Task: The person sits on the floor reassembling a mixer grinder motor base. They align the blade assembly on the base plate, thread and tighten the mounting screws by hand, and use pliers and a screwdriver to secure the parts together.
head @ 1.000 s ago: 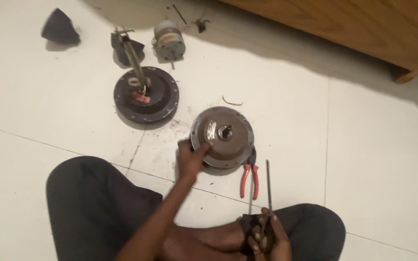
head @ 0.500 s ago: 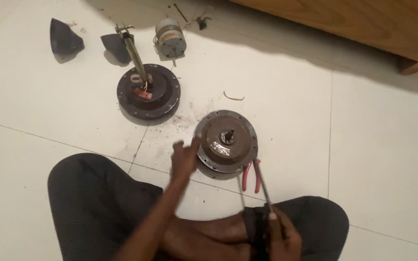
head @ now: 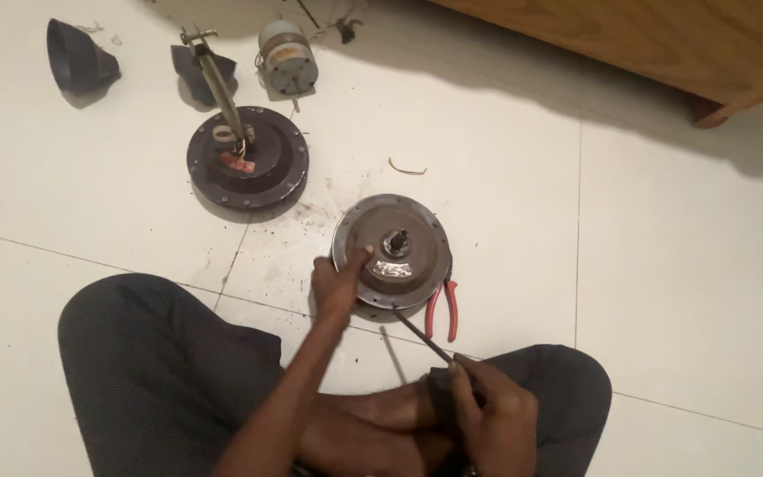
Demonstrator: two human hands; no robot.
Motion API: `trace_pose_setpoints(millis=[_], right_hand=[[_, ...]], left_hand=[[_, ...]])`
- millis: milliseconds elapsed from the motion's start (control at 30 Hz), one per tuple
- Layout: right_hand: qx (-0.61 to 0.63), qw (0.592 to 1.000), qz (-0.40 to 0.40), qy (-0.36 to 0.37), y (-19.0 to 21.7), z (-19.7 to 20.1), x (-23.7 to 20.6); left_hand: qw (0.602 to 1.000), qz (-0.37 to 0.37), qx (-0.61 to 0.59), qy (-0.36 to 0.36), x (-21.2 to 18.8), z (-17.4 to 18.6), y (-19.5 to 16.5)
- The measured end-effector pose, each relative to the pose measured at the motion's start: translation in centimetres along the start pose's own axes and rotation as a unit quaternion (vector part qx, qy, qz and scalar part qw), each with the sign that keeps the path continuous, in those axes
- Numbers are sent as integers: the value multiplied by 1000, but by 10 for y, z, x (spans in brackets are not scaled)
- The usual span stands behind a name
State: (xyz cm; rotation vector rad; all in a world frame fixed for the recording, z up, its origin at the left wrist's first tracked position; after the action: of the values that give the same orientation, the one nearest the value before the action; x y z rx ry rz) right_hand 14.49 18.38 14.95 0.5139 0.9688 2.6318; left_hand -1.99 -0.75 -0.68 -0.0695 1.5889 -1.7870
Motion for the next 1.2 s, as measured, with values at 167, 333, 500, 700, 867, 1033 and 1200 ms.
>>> trace_pose_setpoints(millis=[167,333,500,700,867,1033,1200], right_hand=[[-40,997,66,-25,10,4,14],[-32,994,103,-18,15,7,23],[-45,992,113,16,30,9,33],[-186,926,271,184,69,-6,91],[-358,807,364,298,112,-26,117],[-428,691,425,399,139,-29,111],[-457,728,355,368,148,-29,114]], left_hand=[[992,-45,-94,-74,-13,-10,24],[992,-56,-43,-100,-9,-6,22],[994,-54,-43,-85,-8,-3,17],[997,-55,-49,-22,4,-2,9],[996,-11,7,86,14,15,-4],[994,-11,-20,110,10,19,-8],[995,-38,-1,92,6,18,-9]])
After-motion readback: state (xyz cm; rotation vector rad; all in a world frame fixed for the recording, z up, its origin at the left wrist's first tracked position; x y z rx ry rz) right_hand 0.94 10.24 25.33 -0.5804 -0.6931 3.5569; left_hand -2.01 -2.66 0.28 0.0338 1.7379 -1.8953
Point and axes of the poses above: each hand's wrist, its own x-axis towards the middle knuckle, its own z-axis out of the back of the hand, y = z × x, the point moved 2 cm from there along x, towards the middle knuckle, and after that the axes turned 9 degrees about -y, right-handed, at the moved point
